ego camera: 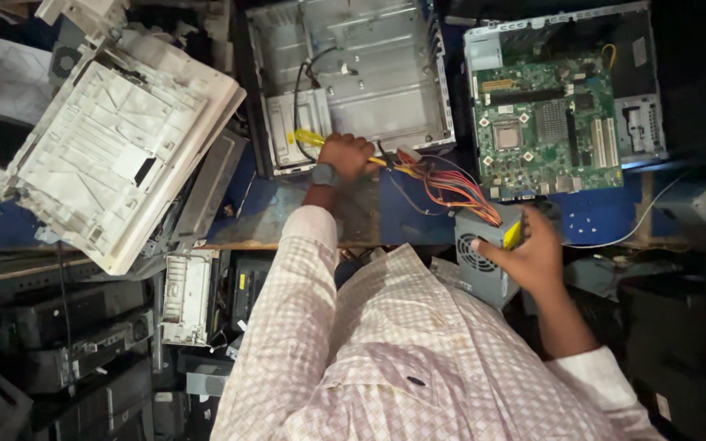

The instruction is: The person removes a motherboard from a desktop computer case using a yellow screwdriver, then removes the power supply unit. The components are placed on a cluttered workbench with other computer parts.

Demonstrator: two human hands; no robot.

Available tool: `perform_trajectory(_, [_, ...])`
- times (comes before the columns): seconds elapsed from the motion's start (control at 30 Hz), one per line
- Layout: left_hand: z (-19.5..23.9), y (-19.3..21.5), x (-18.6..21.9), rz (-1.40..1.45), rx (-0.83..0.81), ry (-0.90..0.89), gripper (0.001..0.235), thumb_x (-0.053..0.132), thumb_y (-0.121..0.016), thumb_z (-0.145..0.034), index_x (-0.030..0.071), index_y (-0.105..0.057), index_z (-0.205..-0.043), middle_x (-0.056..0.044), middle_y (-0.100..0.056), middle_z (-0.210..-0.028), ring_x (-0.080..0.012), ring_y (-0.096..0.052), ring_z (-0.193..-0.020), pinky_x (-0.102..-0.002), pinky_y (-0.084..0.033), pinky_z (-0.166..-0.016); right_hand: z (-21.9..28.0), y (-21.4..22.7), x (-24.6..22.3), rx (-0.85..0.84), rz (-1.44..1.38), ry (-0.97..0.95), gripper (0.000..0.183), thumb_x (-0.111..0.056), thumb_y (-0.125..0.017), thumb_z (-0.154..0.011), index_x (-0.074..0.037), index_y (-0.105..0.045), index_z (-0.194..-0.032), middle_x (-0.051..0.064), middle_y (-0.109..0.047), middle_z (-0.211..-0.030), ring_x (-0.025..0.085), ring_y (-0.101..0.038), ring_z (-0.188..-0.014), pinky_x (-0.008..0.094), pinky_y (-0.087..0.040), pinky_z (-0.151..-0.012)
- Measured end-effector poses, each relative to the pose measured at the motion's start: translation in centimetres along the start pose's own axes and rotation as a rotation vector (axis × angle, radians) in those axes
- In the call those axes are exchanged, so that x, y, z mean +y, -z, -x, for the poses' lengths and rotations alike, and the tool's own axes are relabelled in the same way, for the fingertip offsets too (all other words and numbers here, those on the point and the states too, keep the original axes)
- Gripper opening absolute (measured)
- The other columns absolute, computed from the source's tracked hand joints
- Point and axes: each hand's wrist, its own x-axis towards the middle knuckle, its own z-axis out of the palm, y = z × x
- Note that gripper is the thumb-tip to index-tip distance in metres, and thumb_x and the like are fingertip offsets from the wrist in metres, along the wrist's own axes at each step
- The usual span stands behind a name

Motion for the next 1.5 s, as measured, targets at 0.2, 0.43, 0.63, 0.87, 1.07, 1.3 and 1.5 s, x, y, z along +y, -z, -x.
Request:
perform_trajectory(0.2, [-1.4, 1.2, -2.4, 0.052, -0.068, -0.019, 0.039, 0.057, -0.076, -0.079, 0.02, -0.073, -0.091, -0.003, -0.069, -0.093, -0.0255, -0.068, -0.089, -0.046, -0.052, -0.075, -0.6, -2.0, 1.1, -0.103, -0.239, -0.119, 0.053, -0.009, -0.089, -0.074, -0.001, -0.064, -0.12, 0.006, -0.075, -0.103, 0.012, -0.07, -0.091, 0.029, -0.057, -0.08])
perform_trajectory(0.43, [-0.6, 0.2, -2.5, -0.009, -0.018, -0.011, 0.028, 0.037, -0.071, -0.08, 0.018, -0.071, -0.101, -0.004, -0.067, -0.101, -0.025, -0.068, -0.092, -0.046, -0.054, -0.075, 1.1, -3.5, 0.8, -0.145, -0.47, -0.108, 0.053, -0.001, -0.085, -0.076, -0.001, -0.063, -0.124, 0.005, -0.07, -0.117, 0.012, -0.067, -0.106, 0.03, -0.053, -0.094])
perform_trajectory(0.63, [8.2, 2.2, -1.0, 0.027, 0.082, 0.004, 0.023, 0.025, -0.062, -0.085, 0.023, -0.072, -0.105, -0.004, -0.065, -0.105, -0.0261, -0.068, -0.093, -0.047, -0.054, -0.075, 1.4, -3.0, -4.0, -0.084, -0.583, 0.021, 0.07, -0.008, -0.084, -0.074, 0.004, -0.058, -0.138, 0.008, -0.067, -0.129, 0.017, -0.064, -0.12, 0.033, -0.048, -0.107])
perform_trajectory(0.87, [23.8, 5.7, 1.7, 0.301, -0.004, 0.204, 0.029, 0.038, -0.079, -0.076, 0.02, -0.075, -0.098, -0.007, -0.073, -0.092, -0.0282, -0.071, -0.083, -0.046, -0.054, -0.069, -0.3, -2.7, -8.6, -0.32, -0.483, -0.003, 0.087, -0.016, -0.084, -0.067, 0.008, -0.055, -0.145, 0.013, -0.067, -0.132, 0.02, -0.064, -0.12, 0.035, -0.047, -0.106])
perform_trajectory(1.07, [32.8, 7.6, 3.5, 0.617, 0.213, 0.748, 0.017, 0.03, -0.071, -0.085, 0.015, -0.076, -0.092, -0.008, -0.073, -0.086, -0.0299, -0.071, -0.073, -0.043, -0.055, -0.062, -2.8, -4.3, -7.9, -0.277, -0.473, -0.047, 0.078, -0.01, -0.082, -0.069, 0.009, -0.059, -0.141, 0.014, -0.069, -0.123, 0.021, -0.068, -0.107, 0.036, -0.054, -0.097])
perform_trajectory(1.3, [35.8, 6.3, 5.0, 0.78, 0.214, 1.125, 0.025, 0.033, -0.069, -0.091, 0.012, -0.077, -0.102, -0.016, -0.071, -0.077, -0.0296, -0.069, -0.061, -0.041, -0.05, -0.055, -12.9, -5.0, -12.3, -0.257, -0.823, 0.101, 0.045, -0.014, -0.074, -0.094, 0.009, -0.059, -0.13, 0.018, -0.072, -0.117, 0.025, -0.073, -0.099, 0.036, -0.06, -0.093])
perform_trajectory(1.5, [35.8, 5.6, 5.7, 0.863, 0.355, 1.174, 0.024, 0.031, -0.071, -0.09, 0.009, -0.078, -0.099, -0.014, -0.07, -0.07, -0.0204, -0.063, -0.056, -0.037, -0.047, -0.053, -17.0, -6.5, -15.8, -0.327, -0.66, 0.224, 0.044, -0.009, -0.073, -0.089, 0.007, -0.066, -0.129, 0.011, -0.073, -0.114, 0.019, -0.072, -0.098, 0.033, -0.058, -0.097])
